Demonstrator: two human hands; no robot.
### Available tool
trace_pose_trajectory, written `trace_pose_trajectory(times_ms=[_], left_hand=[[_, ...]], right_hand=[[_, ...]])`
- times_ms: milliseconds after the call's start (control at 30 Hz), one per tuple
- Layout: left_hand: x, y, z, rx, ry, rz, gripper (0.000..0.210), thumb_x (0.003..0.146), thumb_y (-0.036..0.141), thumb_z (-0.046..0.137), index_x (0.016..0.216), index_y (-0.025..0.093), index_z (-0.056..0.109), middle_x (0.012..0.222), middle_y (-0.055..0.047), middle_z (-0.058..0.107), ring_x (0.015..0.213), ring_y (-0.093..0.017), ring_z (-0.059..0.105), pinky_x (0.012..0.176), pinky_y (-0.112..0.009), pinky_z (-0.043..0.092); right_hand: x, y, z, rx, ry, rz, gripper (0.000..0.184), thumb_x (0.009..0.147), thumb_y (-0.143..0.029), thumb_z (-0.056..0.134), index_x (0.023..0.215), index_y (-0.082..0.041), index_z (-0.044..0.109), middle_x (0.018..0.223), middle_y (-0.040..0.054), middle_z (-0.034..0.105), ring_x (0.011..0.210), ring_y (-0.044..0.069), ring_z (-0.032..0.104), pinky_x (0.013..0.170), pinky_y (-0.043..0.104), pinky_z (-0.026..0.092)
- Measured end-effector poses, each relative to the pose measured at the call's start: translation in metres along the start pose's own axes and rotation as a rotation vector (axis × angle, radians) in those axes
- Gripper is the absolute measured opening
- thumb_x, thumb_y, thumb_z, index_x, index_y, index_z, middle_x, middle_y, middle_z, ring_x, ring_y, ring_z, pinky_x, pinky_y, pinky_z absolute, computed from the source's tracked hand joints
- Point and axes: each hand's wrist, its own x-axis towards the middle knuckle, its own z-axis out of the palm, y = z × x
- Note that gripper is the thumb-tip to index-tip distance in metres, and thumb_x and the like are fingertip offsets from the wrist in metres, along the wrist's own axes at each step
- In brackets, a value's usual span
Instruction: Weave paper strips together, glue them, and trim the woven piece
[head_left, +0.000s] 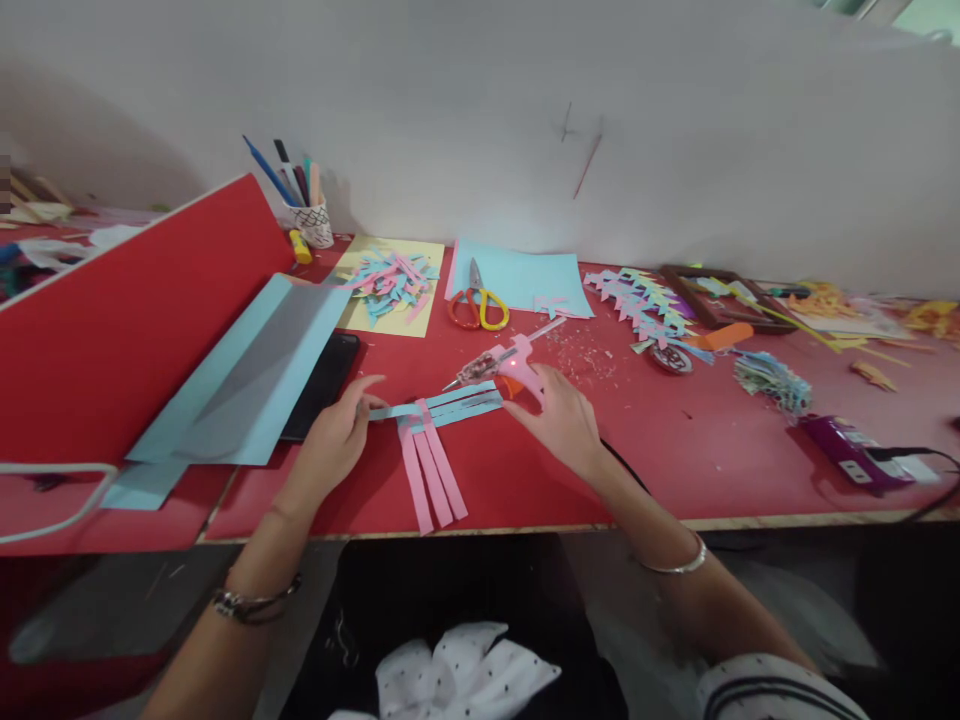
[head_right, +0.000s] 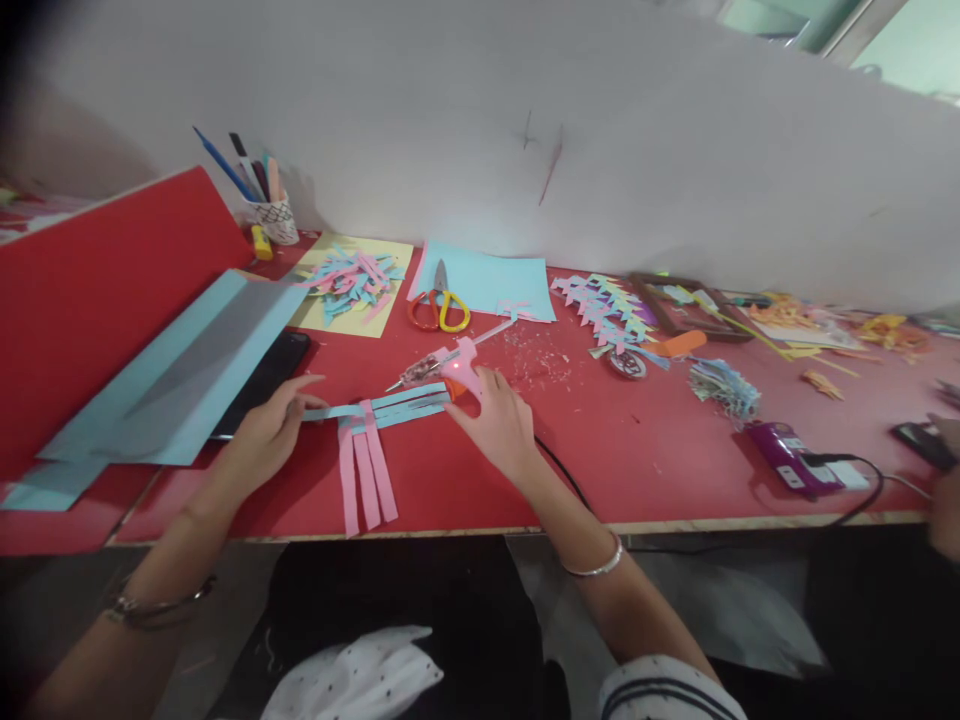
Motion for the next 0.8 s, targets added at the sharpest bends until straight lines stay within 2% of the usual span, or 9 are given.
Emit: trace_pose_trajectory(times_ms=[133, 300, 800], left_hand=[[-0.001, 0.003, -0.003, -0.013, -0.011, -0.032, 0.038, 0.084, 0.031, 0.023, 0.113, 0.015, 0.041, 0.083, -0.006, 0.068, 0.08, -0.018, 0.064, 0.075, -0.03, 0.047], [-0.001, 0.002, -0.003, -0.002, -0.02, -0.003, 0.037, 0.083, 0.031, 0.023, 0.109, 0.017, 0.044, 0.084, -0.005, 0.069, 0.083, -0.019, 0.064, 0.075, -0.03, 0.047], [0.0, -0.001, 0.0, 0.008, -0.022, -0.01, 0.033, 0.081, 0.027, 0.025, 0.103, 0.019, 0.048, 0.086, -0.004, 0.07, 0.082, -0.02, 0.064, 0.074, -0.029, 0.047]], right_hand=[[0.001, -0.007, 0.007, -0.012, -0.044, -0.061, 0.046, 0.075, -0.045, 0.051, 0.112, -0.018, 0.05, 0.109, 0.0113, 0.059, 0.091, 0.023, 0.059, 0.065, 0.029, 0.045], [-0.002, -0.013, 0.012, -0.049, -0.081, -0.086, 0.043, 0.076, -0.043, 0.052, 0.111, -0.017, 0.051, 0.107, 0.0102, 0.059, 0.089, 0.021, 0.059, 0.063, 0.027, 0.044], [-0.002, -0.019, 0.006, -0.203, -0.188, -0.151, 0.039, 0.085, -0.032, 0.038, 0.119, -0.016, 0.046, 0.098, 0.0115, 0.059, 0.086, 0.021, 0.057, 0.057, 0.024, 0.041]])
